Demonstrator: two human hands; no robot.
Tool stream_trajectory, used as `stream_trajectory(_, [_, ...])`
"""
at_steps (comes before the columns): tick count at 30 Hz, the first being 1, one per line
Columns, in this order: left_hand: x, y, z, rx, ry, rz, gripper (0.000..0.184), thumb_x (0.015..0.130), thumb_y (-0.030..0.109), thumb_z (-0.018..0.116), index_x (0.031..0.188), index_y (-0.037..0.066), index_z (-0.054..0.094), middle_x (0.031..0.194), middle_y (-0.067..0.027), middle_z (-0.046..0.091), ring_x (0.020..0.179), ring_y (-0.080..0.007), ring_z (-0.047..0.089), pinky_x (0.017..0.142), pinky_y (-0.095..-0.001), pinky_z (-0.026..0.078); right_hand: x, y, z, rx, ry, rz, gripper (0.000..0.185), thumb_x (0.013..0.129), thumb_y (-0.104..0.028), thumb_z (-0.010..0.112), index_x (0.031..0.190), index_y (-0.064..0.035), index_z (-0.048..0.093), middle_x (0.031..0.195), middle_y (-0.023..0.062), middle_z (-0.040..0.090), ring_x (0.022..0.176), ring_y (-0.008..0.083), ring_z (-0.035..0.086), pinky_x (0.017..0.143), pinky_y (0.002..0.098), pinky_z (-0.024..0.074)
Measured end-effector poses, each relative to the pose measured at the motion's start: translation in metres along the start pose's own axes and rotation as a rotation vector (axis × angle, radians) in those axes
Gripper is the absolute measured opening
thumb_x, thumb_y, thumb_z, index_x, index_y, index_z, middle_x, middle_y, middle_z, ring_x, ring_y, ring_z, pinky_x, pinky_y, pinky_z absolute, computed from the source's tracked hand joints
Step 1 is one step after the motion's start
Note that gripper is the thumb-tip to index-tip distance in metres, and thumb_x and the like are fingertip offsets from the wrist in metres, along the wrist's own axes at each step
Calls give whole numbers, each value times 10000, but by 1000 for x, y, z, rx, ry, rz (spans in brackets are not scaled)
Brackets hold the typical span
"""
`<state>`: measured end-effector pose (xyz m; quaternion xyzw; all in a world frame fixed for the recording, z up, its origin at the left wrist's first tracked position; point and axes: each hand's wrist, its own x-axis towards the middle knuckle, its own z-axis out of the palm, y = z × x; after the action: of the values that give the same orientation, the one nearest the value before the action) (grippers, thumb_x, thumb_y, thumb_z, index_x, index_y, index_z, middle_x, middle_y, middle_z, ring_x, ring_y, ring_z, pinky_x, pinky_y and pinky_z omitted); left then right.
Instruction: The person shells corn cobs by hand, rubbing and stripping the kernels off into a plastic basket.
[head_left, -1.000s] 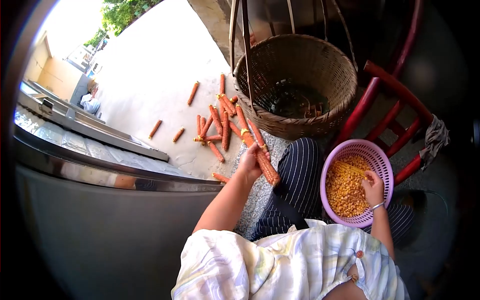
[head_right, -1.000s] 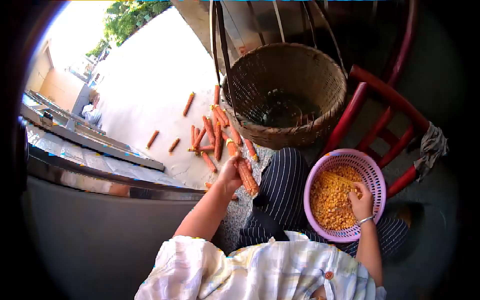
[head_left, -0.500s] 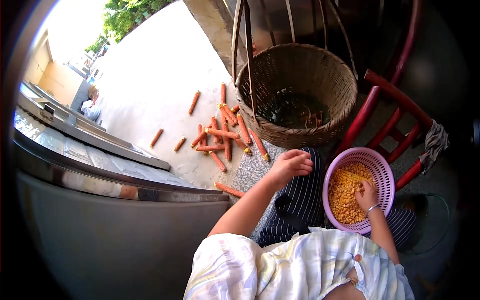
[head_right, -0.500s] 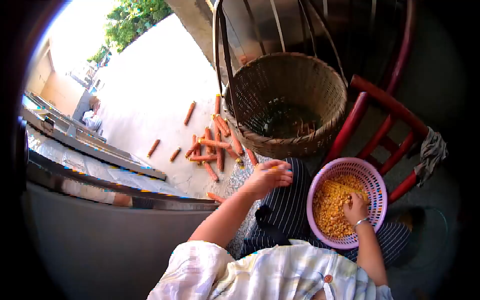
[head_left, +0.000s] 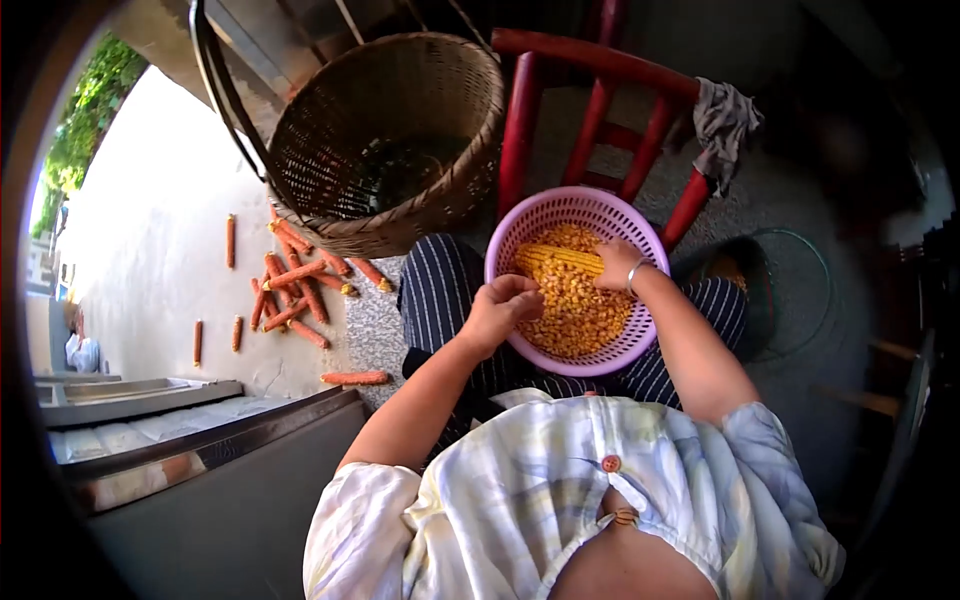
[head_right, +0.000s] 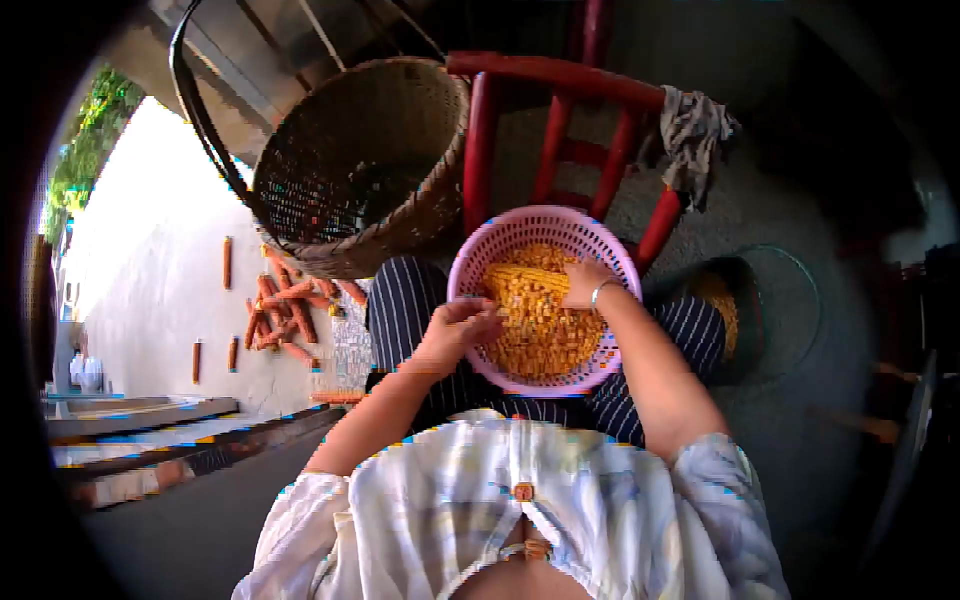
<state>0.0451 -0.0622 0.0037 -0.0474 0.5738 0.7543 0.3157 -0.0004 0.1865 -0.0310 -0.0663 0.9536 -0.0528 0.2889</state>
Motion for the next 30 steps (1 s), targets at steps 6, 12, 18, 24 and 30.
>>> stream_trajectory(6, [8,2,-1,-79,0,-57,133,866,87,536,946,-19,528,840,-80,598,760,-158,603,731,-282,516,-2,3,16,120,-30,30,708,536,-316,755,1034,107,482,1011,261,549,972,323,561,856,369,456])
stream_trajectory(12, [9,7,2,-25,6,-89,175,859,103,541,978,-24,523,848,-79,586,772,-159,597,718,-283,517,-61,-32,-13,420,393,14,579,545,-153,770,1009,-29,446,917,180,571,874,316,579,750,362,460])
stream_trajectory(18, [19,9,16,-82,52,-283,309,844,148,565,1055,-57,472,950,-133,551,788,-195,596,683,-293,527,-86,-23,1,624,718,-62,565,563,-124,759,1029,-27,454,949,174,584,907,336,577,790,379,458])
stream_trajectory(24, [36,5,9,-292,123,-95,629,754,152,604,1281,10,290,1105,-123,453,1028,-217,488,773,-352,479,-112,4,-23,1153,605,-241,510,562,-70,776,980,-9,491,907,49,552,869,142,544,801,273,438])
stream_trajectory(30, [26,33,7,43,-508,-168,703,689,164,748,1273,-6,395,1165,-89,526,1082,-181,488,939,-300,376,-122,28,-55,1200,389,-355,443,580,-85,765,942,-11,521,863,39,577,808,99,564,750,224,468])
